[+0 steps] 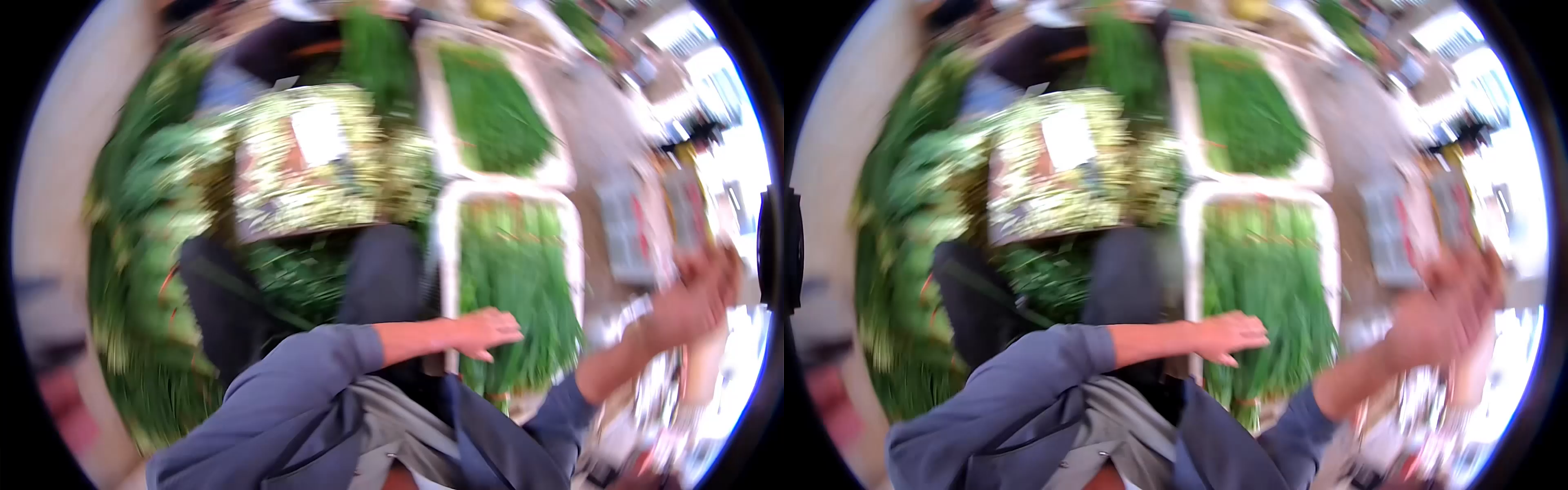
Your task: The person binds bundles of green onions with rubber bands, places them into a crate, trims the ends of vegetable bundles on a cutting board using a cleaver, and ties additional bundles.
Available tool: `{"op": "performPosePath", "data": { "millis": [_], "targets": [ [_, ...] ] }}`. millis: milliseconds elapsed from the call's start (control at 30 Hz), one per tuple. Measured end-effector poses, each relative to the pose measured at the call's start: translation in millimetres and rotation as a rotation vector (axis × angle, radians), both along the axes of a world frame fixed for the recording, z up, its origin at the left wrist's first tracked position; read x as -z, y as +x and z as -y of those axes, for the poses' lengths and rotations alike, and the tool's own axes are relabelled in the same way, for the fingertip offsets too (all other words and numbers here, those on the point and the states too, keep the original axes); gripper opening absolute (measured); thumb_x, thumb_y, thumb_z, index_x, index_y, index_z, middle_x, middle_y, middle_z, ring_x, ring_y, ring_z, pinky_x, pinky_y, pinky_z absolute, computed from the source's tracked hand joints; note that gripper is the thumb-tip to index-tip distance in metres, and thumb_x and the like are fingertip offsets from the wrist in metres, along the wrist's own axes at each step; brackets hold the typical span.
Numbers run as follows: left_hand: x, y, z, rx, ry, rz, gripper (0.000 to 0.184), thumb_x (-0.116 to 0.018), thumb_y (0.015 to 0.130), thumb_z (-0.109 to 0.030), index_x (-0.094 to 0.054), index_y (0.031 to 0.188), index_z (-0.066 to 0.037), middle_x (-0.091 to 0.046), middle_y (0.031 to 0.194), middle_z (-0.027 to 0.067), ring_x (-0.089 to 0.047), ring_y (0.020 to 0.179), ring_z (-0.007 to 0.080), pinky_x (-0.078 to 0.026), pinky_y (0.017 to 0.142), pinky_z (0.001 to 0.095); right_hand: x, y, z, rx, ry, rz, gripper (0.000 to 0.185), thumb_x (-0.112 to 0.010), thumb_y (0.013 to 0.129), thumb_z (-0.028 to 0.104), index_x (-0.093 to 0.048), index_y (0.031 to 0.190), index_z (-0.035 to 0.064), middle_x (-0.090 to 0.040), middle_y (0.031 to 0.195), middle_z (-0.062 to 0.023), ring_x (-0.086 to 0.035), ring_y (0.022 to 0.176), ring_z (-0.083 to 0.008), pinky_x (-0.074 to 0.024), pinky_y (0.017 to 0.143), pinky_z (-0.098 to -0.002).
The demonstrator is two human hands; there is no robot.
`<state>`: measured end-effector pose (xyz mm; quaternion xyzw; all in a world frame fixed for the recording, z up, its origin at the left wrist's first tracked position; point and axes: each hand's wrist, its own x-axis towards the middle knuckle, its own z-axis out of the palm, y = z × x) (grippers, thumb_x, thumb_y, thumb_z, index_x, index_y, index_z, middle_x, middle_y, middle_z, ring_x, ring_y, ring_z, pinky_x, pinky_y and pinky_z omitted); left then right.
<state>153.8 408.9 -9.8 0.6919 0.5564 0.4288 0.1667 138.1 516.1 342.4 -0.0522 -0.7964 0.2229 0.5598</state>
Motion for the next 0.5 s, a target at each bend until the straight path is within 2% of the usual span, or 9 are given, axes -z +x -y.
{"op": "performPosePath", "data": {
  "millis": [133, 167, 233, 267, 367, 400, 433, 467, 500],
  "targets": [
    [-51, -19, 98, -0.113, -0.122, 0.171, 0.069, -0.080, 0.082, -0.027, -0.054, 0.141, -0.001, -0.063, 0.130, 0.0214, -0.060, 0.119, 0.0372, -0.050, 0.096, 0.0459, -23, -12, 51, -0.598, -0.350, -0.207, 0.020, -0.055, 0.104, 0.009, -0.064, 0.109, -0.0073, -0.055, 0.089, -0.0066, -0.042, 0.073, -0.0115, -0.0373, 0.066, -0.0258],
    [-75, -25, 139, -0.175, -0.185, 0.234, 0.067, -0.080, 0.083, -0.027, -0.055, 0.140, -0.001, -0.066, 0.124, 0.0222, -0.063, 0.114, 0.0378, -0.051, 0.094, 0.0464, -16, -24, 68, -0.661, -0.412, -0.228, 0.023, -0.054, 0.106, 0.012, -0.064, 0.109, -0.0086, -0.052, 0.087, -0.0058, -0.037, 0.072, -0.0110, -0.0341, 0.065, -0.0253],
    [-104, -36, 230, -0.378, -0.171, 0.284, 0.061, -0.077, 0.086, -0.025, -0.057, 0.138, -0.001, -0.067, 0.124, 0.0224, -0.064, 0.112, 0.0390, -0.052, 0.096, 0.0469, 11, -48, 123, -0.584, -0.470, -0.174, 0.024, -0.054, 0.106, 0.012, -0.065, 0.108, -0.0083, -0.055, 0.085, -0.0066, -0.042, 0.071, -0.0098, -0.0402, 0.064, -0.0235],
    [-103, -34, 275, -0.533, 0.060, 0.324, 0.060, -0.077, 0.087, -0.025, -0.057, 0.138, -0.001, -0.066, 0.127, 0.0219, -0.066, 0.111, 0.0391, -0.051, 0.099, 0.0457, 33, -59, 159, -0.545, -0.328, 0.020, 0.026, -0.052, 0.107, 0.014, -0.061, 0.107, -0.0101, -0.058, 0.091, -0.0099, -0.048, 0.075, -0.0115, -0.0406, 0.065, -0.0242],
    [-131, -8, 441, -1.122, 0.237, 0.712, 0.039, -0.074, 0.090, -0.015, -0.066, 0.127, -0.005, -0.068, 0.127, 0.0152, -0.069, 0.109, 0.0252, -0.055, 0.096, 0.0366, 166, -86, 268, -1.079, -0.131, 0.724, 0.024, -0.062, 0.099, 0.013, -0.061, 0.118, -0.0023, -0.066, 0.106, -0.0168, -0.064, 0.095, -0.0241, -0.0506, 0.082, -0.0385],
    [-109, 4, 492, -1.517, 0.266, 0.225, 0.032, -0.070, 0.093, -0.009, -0.067, 0.125, -0.007, -0.070, 0.123, 0.0102, -0.069, 0.106, 0.0202, -0.055, 0.093, 0.0337, 202, -82, 283, -1.138, 0.066, 0.916, 0.030, -0.064, 0.097, 0.010, -0.059, 0.125, -0.0002, -0.067, 0.112, -0.0167, -0.066, 0.094, -0.0230, -0.0523, 0.083, -0.0383],
    [-87, 29, 535, -1.724, 0.411, 0.737, 0.031, -0.070, 0.090, -0.009, -0.069, 0.121, -0.005, -0.070, 0.118, 0.0106, -0.065, 0.112, 0.0172, -0.053, 0.096, 0.0324, 240, -79, 297, -1.206, 0.298, 1.095, 0.039, -0.065, 0.095, 0.007, -0.057, 0.133, 0.0019, -0.068, 0.117, -0.0167, -0.067, 0.093, -0.0219, -0.0541, 0.083, -0.0381],
    [-45, 51, 585, -1.959, 0.621, 0.918, 0.033, -0.070, 0.090, -0.009, -0.068, 0.123, -0.004, -0.071, 0.115, 0.0106, -0.066, 0.107, 0.0153, -0.054, 0.093, 0.0324, 276, -75, 313, -1.282, 0.525, 1.238, 0.048, -0.067, 0.093, 0.005, -0.055, 0.140, 0.0040, -0.069, 0.122, -0.0166, -0.069, 0.092, -0.0208, -0.0558, 0.083, -0.0379],
    [13, 86, 644, -2.217, 0.589, 0.758, 0.035, -0.069, 0.092, -0.010, -0.066, 0.126, -0.003, -0.072, 0.111, 0.0113, -0.068, 0.100, 0.0145, -0.056, 0.090, 0.0330, 287, -71, 318, -1.229, 0.431, 1.253, 0.050, -0.067, 0.093, 0.003, -0.054, 0.141, 0.0039, -0.069, 0.122, -0.0168, -0.069, 0.084, -0.0185, -0.0565, 0.075, -0.0355]
  ]
}}
